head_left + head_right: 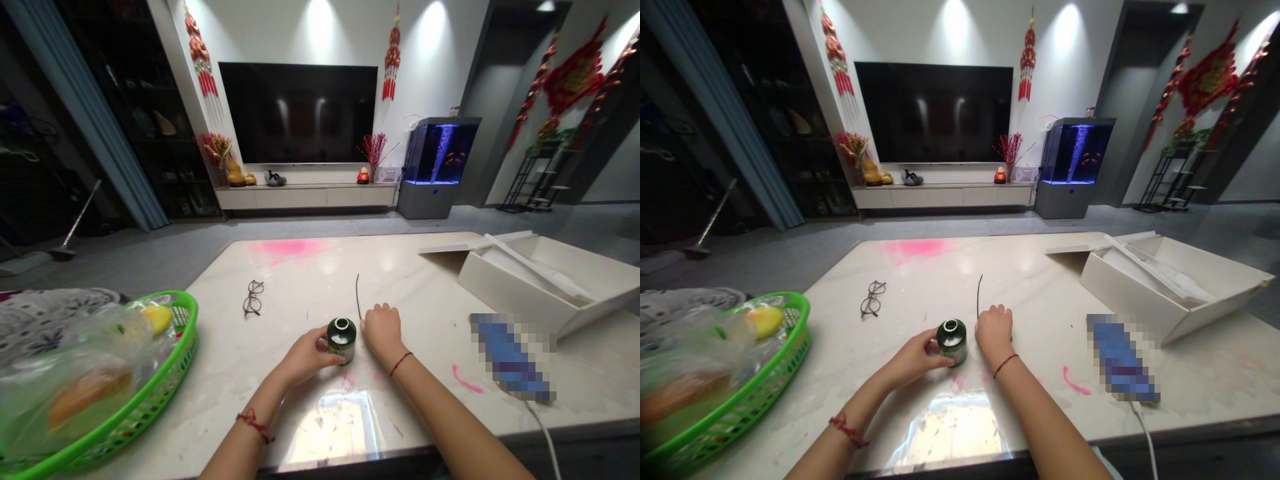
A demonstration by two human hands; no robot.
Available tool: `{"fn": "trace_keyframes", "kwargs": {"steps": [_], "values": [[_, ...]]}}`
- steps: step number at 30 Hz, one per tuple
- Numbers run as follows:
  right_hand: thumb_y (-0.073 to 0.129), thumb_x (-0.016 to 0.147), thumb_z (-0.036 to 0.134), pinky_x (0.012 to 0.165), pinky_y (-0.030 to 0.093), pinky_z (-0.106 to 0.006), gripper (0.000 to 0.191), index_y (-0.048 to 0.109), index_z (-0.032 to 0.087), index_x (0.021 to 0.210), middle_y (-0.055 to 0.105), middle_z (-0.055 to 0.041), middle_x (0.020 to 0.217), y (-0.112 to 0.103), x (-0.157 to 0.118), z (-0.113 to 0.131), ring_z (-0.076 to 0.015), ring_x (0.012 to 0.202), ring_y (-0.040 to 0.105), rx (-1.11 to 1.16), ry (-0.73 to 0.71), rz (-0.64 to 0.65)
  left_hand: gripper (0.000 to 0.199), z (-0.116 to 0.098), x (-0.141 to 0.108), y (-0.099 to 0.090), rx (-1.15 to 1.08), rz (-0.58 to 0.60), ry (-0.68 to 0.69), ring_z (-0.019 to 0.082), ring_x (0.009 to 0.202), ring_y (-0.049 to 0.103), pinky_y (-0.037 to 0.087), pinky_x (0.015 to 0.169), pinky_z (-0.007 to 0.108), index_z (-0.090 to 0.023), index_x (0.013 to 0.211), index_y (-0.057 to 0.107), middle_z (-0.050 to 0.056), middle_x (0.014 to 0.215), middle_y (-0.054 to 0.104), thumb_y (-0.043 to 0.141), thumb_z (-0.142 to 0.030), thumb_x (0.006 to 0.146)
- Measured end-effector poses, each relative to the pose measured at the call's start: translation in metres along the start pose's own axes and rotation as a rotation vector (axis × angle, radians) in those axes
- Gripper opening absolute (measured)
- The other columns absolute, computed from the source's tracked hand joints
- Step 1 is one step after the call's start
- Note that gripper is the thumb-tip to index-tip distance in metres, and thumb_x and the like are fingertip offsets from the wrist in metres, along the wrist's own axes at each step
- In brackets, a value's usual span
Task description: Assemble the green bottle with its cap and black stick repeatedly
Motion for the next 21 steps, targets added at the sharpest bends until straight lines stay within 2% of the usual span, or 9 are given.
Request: {"fn": "trace_keyframes", "kwargs": {"steps": [6, 16, 19, 21], "values": [[0.043, 0.08, 0.015, 0.073, 0.031, -0.038, 0.024, 0.067, 0.013, 0.08, 0.064, -0.0183, 0.086, 0.007, 0.001, 0.006, -0.0273, 0.088, 0.053, -0.016, -0.036, 0.027, 0.052, -0.002, -0.001, -0.001, 0.008, -0.004, 0.016, 0.019, 0.08, 0.055, 0.041, 0.071, 0.03, -0.02, 0.104, 0.061, 0.003, 0.093, 0.065, 0.072, -0.036, 0.055], [0.05, 0.076, 0.017, 0.076, 0.032, -0.039, 0.017, 0.066, 0.011, 0.079, 0.066, -0.0187, 0.084, -0.002, -0.002, 0.004, -0.0282, 0.088, 0.056, 0.042, 0.023, 0.044, 0.053, -0.001, -0.001, 0.0, -0.007, -0.003, -0.003, 0.019, 0.08, 0.056, 0.042, 0.07, 0.029, -0.018, 0.104, 0.06, 0.005, 0.096, 0.065, 0.072, -0.033, 0.054], [0.053, 0.073, 0.019, 0.073, 0.035, -0.035, 0.014, 0.066, 0.013, 0.076, 0.067, -0.0149, 0.082, -0.006, 0.004, -0.004, -0.0256, 0.085, 0.058, 0.154, 0.064, 0.061, 0.052, -0.002, -0.001, 0.001, -0.003, -0.002, 0.006, 0.019, 0.08, 0.056, 0.042, 0.071, 0.029, -0.018, 0.103, 0.06, 0.005, 0.096, 0.065, 0.072, -0.033, 0.055], [0.056, 0.068, 0.018, 0.068, 0.037, -0.03, 0.011, 0.065, 0.015, 0.072, 0.068, -0.0105, 0.078, -0.009, 0.012, -0.011, -0.0213, 0.078, 0.06, 0.33, 0.095, 0.092, 0.051, -0.002, -0.001, 0.0, 0.006, -0.006, 0.005, 0.019, 0.081, 0.056, 0.042, 0.071, 0.028, -0.018, 0.102, 0.06, 0.004, 0.096, 0.065, 0.072, -0.033, 0.055]]}}
Point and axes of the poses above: each hand's wrist, its own x-axis towards the middle knuckle, its own y-axis out of the palm, z = x × y, the point moved 7 cm from there along x, towards the middle knuckle
